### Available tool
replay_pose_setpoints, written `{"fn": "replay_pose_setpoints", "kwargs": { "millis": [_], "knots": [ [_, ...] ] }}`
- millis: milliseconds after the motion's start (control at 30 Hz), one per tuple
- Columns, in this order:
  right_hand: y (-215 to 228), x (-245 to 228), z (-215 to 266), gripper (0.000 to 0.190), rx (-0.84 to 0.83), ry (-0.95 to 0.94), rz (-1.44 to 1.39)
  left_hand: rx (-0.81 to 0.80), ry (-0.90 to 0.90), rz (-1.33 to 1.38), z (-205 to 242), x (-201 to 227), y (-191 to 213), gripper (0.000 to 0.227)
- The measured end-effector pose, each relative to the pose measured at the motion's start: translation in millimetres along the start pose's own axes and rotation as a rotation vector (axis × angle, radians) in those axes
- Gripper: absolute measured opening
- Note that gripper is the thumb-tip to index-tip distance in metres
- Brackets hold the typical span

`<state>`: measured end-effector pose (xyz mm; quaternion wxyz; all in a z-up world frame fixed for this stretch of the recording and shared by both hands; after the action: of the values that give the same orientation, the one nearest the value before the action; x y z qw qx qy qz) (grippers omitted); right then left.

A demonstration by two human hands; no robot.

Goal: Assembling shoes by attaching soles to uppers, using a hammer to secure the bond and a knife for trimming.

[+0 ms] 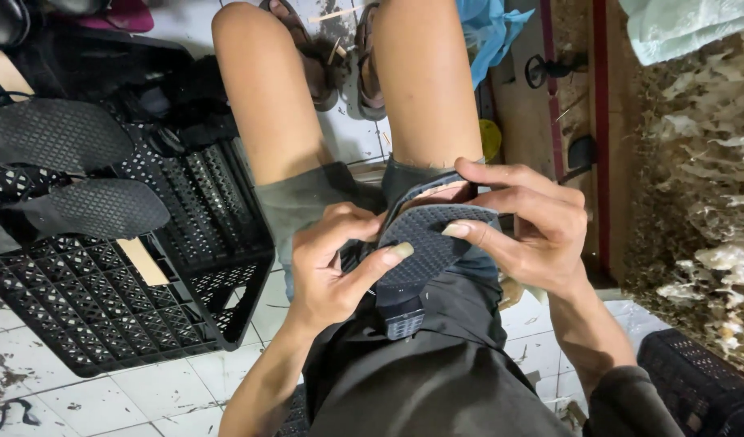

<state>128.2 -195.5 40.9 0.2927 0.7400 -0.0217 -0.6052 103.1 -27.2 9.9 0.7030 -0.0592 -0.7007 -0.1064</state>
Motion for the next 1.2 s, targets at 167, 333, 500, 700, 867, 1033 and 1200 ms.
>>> {"fn": "replay_pose_setpoints", "kwargs": {
  "millis": [167, 333, 500, 700, 867, 1033, 1200],
  "knots": [
    [-2.1, -1.1, -0.1, 0.018, -0.014, 0.017, -0.031, 0.038, 0.015, 0.017, 5.6, -2.6, 0.9, 0.015],
    [-0.8, 2.9, 3.8, 0.013, 0.06, 0.007, -0.134, 0.057, -0.005, 0.082, 5.0, 3.2, 2.4, 0.018],
    [0.5, 1.0, 1.3, 0.019, 0.065, 0.03, -0.153, 0.021, -0.01, 0.002, 9.0, 3.4, 4.1, 0.017],
    [0.1, 1.6, 4.3, 0.024, 0.119, 0.051, -0.178, 0.072, -0.073, 0.018, 14.8, 1.0, 6.4, 0.014],
    [1.0, 1.3, 4.1, 0.022, 0.106, 0.04, -0.202, 0.067, -0.077, 0.009, 14.3, 3.1, 5.5, 0.015],
    [2.8, -0.1, 3.8, 0.019, 0.116, 0.023, -0.145, 0.057, -0.065, 0.009, 13.7, 4.3, 3.3, 0.015],
    [2.4, -9.8, -4.0, 0.016, 0.1, 0.041, -0.11, 0.017, 0.001, -0.016, 9.8, 10.2, 3.5, 0.02]
  ]
}}
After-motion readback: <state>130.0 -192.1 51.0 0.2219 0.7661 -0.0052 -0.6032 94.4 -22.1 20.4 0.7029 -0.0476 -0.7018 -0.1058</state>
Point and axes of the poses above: each hand's wrist, its own z-axis away from the middle knuckle, its own y-axis out of the back of the hand, x = y × z, the point moved 6 cm from there along -z, towards the middle knuckle, and after that the axes turned 6 degrees about -x, right-handed, at the moved point
